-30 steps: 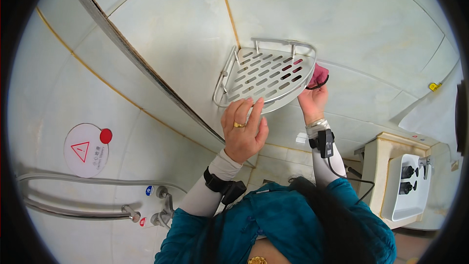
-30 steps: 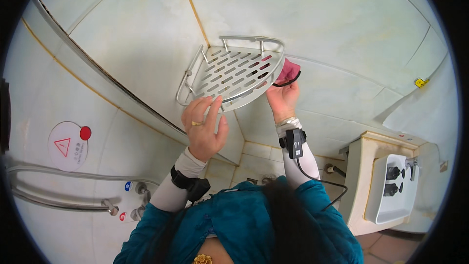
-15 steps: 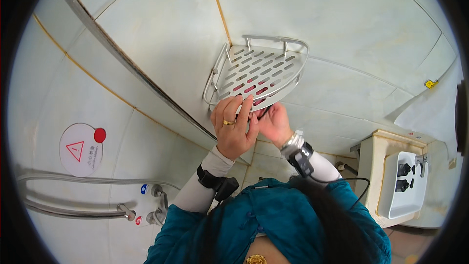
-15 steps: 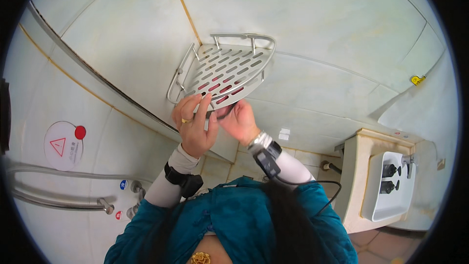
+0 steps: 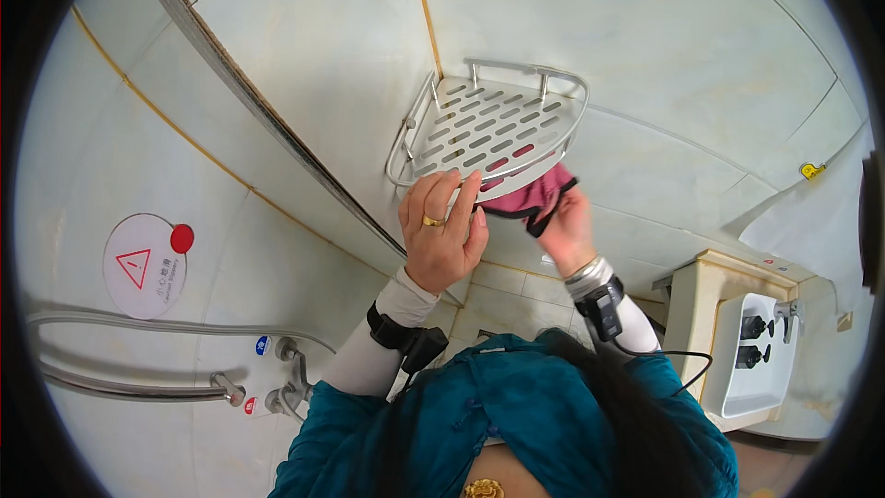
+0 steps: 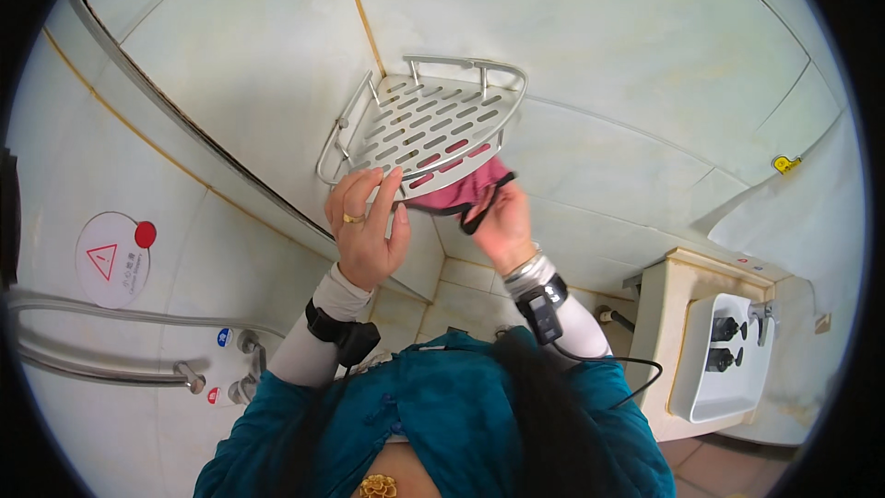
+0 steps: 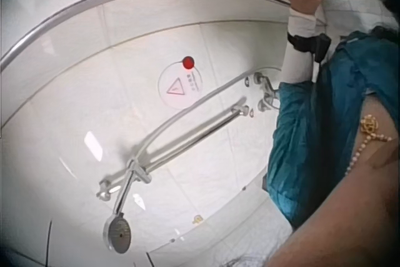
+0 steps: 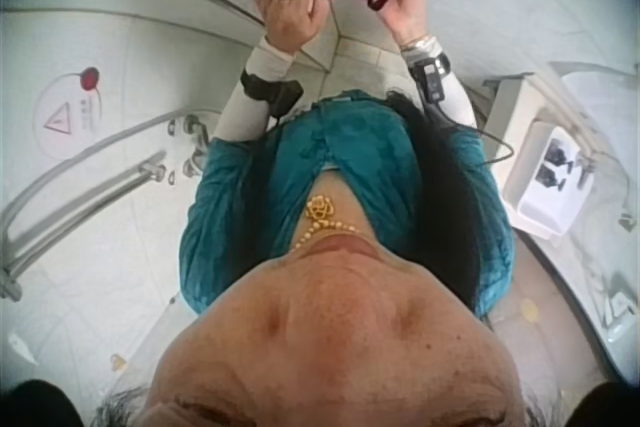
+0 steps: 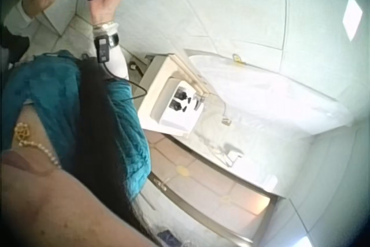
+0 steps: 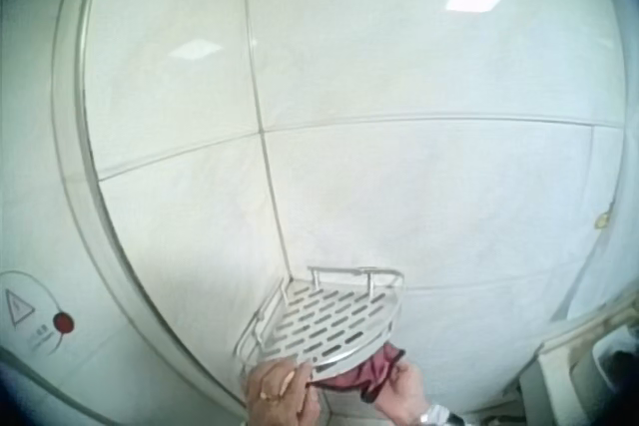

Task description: Clean soap dispensers and a corner shelf with a cloth in a sink.

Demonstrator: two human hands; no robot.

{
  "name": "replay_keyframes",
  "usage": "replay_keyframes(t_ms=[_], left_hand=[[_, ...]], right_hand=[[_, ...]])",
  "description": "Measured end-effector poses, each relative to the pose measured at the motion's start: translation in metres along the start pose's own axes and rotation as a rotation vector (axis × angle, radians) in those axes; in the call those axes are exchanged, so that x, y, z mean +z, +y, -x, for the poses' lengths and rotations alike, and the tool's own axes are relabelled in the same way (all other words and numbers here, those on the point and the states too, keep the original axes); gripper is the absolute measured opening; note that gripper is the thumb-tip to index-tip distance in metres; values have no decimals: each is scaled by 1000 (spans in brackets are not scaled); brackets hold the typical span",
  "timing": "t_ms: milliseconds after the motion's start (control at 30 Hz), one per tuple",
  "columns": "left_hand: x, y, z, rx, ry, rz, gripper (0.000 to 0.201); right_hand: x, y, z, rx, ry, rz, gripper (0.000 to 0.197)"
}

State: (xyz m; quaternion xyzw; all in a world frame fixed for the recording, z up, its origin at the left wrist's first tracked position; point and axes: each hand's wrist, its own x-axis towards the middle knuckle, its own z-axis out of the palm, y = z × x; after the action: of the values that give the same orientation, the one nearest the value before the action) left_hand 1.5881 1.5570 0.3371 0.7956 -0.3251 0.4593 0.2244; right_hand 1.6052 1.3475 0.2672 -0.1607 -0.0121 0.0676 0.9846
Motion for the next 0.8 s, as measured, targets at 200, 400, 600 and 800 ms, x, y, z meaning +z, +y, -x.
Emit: replay_keyframes(t_ms=[200, 400, 600, 800], left_hand=[[1, 4, -1, -31, 11, 26, 46], [2, 2, 0, -23, 29, 21, 45], [3, 6, 1, -54, 38, 42, 44], [5, 9, 0, -75, 44, 46, 43]], right_hand=[[44, -27, 0, -280, 152, 64, 21], [31, -23, 44, -92, 167, 329, 21], [124, -78, 72, -557, -167, 855, 29], [190, -108, -13, -330, -293, 1860, 22]])
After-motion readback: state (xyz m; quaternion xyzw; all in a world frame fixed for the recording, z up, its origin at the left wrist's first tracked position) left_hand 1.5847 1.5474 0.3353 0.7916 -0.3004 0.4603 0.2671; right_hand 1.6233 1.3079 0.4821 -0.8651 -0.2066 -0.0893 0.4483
